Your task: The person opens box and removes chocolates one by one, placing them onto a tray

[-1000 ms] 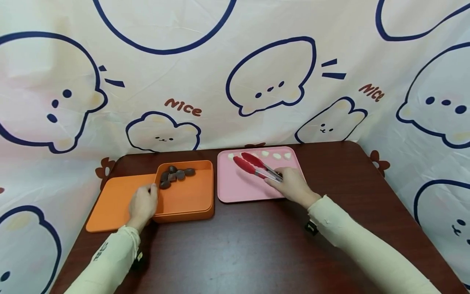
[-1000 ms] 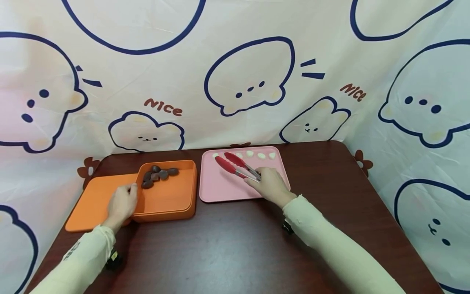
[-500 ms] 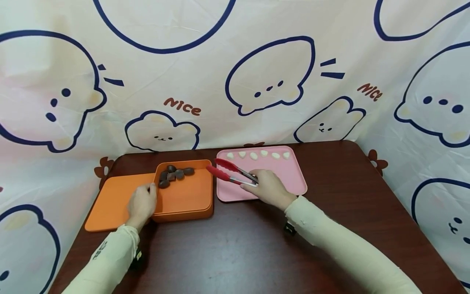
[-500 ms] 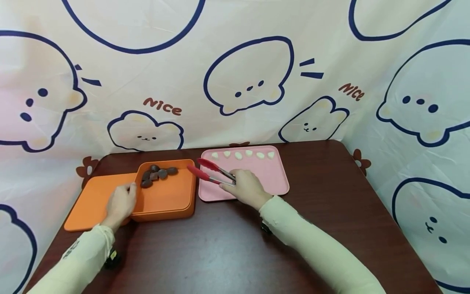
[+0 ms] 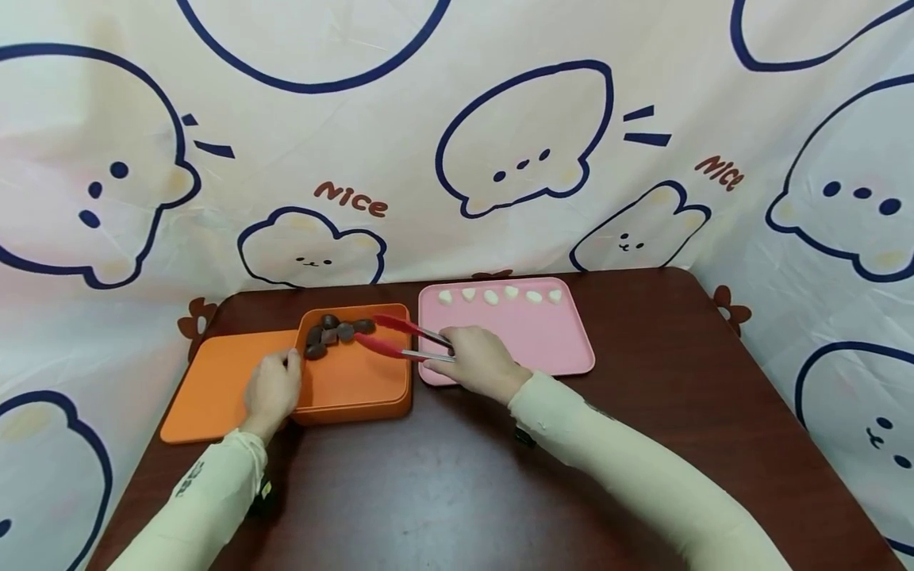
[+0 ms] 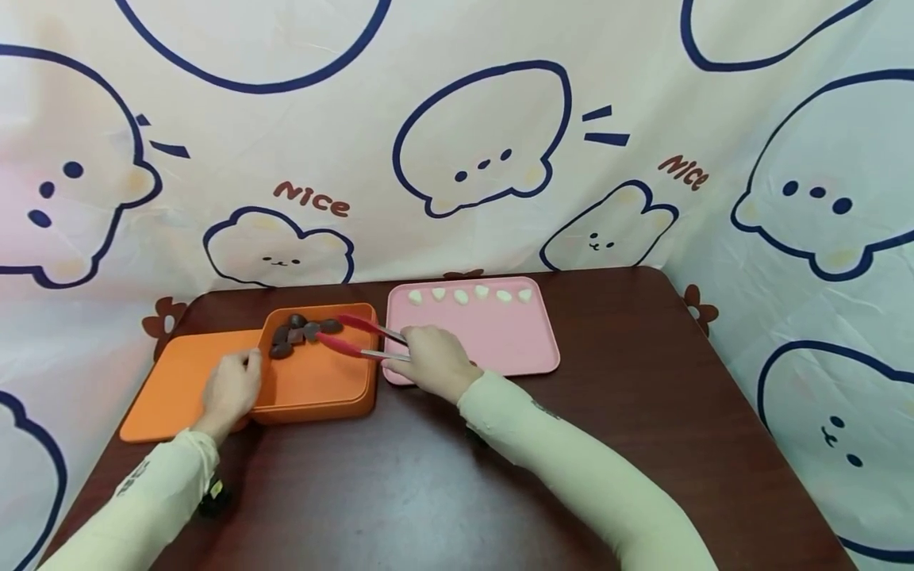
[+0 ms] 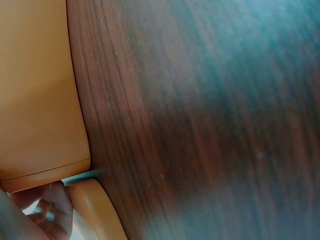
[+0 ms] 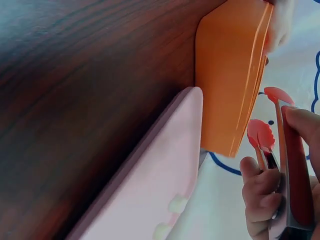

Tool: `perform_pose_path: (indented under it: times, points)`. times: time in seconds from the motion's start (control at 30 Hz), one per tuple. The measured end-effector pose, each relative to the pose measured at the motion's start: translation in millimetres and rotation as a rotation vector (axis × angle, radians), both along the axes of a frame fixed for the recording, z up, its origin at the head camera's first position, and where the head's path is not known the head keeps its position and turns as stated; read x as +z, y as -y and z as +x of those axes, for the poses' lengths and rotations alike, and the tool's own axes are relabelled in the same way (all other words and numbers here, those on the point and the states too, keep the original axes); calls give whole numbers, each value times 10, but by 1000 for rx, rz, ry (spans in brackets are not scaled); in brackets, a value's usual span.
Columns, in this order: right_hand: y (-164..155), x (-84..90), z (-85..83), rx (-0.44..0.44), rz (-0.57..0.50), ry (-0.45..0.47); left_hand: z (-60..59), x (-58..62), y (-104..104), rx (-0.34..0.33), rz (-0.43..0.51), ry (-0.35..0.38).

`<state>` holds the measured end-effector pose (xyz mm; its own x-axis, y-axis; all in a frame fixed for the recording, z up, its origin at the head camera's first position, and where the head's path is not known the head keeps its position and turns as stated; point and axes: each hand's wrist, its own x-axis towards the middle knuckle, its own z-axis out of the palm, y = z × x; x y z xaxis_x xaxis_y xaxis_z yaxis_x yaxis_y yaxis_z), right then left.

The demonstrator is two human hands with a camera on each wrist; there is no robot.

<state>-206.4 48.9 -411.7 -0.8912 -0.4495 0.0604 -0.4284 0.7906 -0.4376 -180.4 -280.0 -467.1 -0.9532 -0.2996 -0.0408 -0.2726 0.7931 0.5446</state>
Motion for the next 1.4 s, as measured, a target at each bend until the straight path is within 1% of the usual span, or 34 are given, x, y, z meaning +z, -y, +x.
perform_pose_path:
  times: [0.13,0.3,0.43,0.6,0.9,1.0,1.27,1.4]
  points:
    - [136,22,-27,14,109,-43,-16,17,0,2,-9,-5]
    - [295,35,-22,54,198,-92,-11,24,4,2,-14,-2]
    - [417,-5,-27,82,263,-139,3,20,15,0,-13,-7]
    - [530,-66,-44,76,334,-176,11,24,16,-2,-6,-10]
    - [682,-105,-63,80,392,-310,31,77,-4,1,-8,0]
    - [727,-125,-66,75,409,-352,25,74,-5,-1,-13,1]
    - [792,-182,-41,72,494,-520,16,54,-16,5,-13,2]
    - [785,-201,-52,87,515,-568,14,51,-27,5,-9,-7]
